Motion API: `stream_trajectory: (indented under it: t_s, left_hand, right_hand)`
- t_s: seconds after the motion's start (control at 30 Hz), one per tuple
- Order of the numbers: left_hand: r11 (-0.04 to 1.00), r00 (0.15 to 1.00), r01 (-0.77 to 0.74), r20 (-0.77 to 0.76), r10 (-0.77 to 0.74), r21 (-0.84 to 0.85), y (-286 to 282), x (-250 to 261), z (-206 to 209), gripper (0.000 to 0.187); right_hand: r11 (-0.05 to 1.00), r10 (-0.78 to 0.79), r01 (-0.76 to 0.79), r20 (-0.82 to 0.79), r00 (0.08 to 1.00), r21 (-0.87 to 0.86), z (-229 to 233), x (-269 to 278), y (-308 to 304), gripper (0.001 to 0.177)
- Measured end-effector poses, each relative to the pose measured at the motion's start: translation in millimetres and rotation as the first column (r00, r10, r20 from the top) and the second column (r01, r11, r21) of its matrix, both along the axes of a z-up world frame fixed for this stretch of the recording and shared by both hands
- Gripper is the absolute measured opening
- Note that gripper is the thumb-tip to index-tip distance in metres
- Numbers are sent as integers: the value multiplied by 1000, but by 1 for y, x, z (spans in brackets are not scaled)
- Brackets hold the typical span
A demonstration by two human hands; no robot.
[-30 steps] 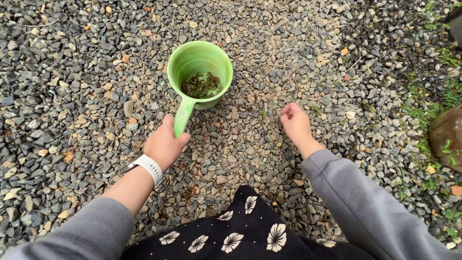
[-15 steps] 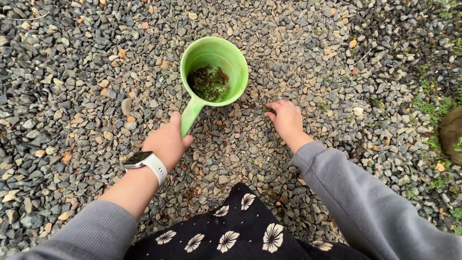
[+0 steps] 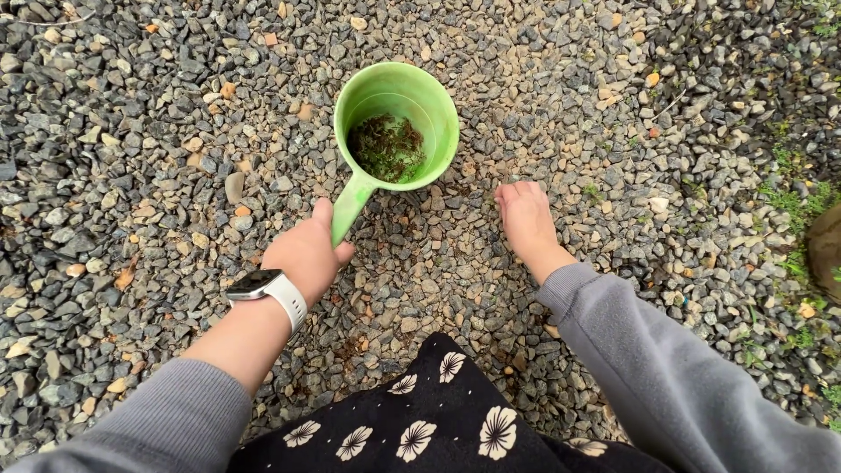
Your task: Picking up small weeds and plant debris from a gravel surface and placing them into a green plastic scoop
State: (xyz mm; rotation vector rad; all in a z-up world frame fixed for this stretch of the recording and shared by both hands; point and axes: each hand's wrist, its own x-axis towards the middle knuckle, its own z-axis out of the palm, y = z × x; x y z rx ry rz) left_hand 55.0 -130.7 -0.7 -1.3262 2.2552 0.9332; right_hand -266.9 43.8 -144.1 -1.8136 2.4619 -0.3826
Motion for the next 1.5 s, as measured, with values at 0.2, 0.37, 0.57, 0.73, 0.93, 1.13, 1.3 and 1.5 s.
stream_trajectory:
  t_s: [0.2,0.37,0.57,0.73,0.93,1.13,1.3,1.5]
  left_hand:
    - [1000,1000,-2,-1,2,3,-1,1,-1,45]
    - [1000,1000,3,-14,-3,-11,-1,2,-4,46]
    - [1000,1000,4,-21,-4,-9,-3,1,-2,47]
    - [1000,1000,-5,-8,5,10,-2,2,-10,46]
    - [996,999,-33,-41,30,-85,7,3,-20,44]
    - [990,993,-47,-113,32,-134,16,-6,-1,40]
    - [985,987,-52,-157,26,-162,21,-5,6,37]
    - [981,980,-72,-197,36,-180,23,4,8,39]
  right_hand:
    - [994,-45,38,-57,997,-103,25,-6,-2,7]
    - [964,-168,155,-45,985,-217,41,-11,-2,7]
    - [996,-60,69,-154,986,53,38,-21,18,4]
    - [976,-127,147,-124,984,164,42,-32,18,4]
    - [951,-209,279,396,894,-129,94,-16,-26,11]
    - [942,229,35,713,663,-334,163,45,-71,43]
    - [941,-44,214,534,845,-262,110,64,-36,33]
    - [986,-77,-2,468,880,165,56,82,9,18]
